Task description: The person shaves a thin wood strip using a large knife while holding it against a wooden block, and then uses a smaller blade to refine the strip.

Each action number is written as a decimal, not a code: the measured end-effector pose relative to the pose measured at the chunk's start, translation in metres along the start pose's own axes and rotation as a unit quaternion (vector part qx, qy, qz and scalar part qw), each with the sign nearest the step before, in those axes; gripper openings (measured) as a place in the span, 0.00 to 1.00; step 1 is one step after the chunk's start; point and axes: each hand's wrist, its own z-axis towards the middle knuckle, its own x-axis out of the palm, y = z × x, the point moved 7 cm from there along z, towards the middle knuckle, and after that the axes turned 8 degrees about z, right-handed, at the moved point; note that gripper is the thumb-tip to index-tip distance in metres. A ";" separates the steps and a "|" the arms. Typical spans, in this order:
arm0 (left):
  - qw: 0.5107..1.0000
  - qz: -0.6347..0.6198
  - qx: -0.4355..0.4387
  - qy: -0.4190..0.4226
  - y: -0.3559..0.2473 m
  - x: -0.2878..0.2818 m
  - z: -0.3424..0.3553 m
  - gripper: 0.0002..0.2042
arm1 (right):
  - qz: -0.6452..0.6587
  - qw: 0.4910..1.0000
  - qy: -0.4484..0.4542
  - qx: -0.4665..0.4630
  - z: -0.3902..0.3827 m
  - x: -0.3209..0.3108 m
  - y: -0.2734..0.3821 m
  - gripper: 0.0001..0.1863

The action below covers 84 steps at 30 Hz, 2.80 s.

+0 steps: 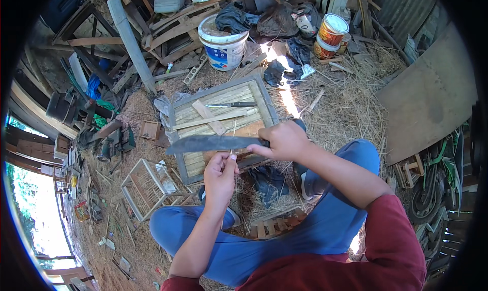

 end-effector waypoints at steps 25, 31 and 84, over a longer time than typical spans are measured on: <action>1.000 0.011 0.004 0.020 0.002 -0.004 -0.005 0.08 | 0.009 1.000 -0.013 -0.020 0.002 -0.003 -0.009 0.37; 0.994 -0.063 -0.068 0.051 0.001 0.005 0.006 0.09 | -0.013 1.000 0.011 -0.019 0.007 0.002 -0.017 0.35; 0.953 -0.167 0.242 -0.070 -0.072 -0.020 0.034 0.06 | 0.579 0.764 -0.059 0.279 -0.008 0.016 -0.014 0.15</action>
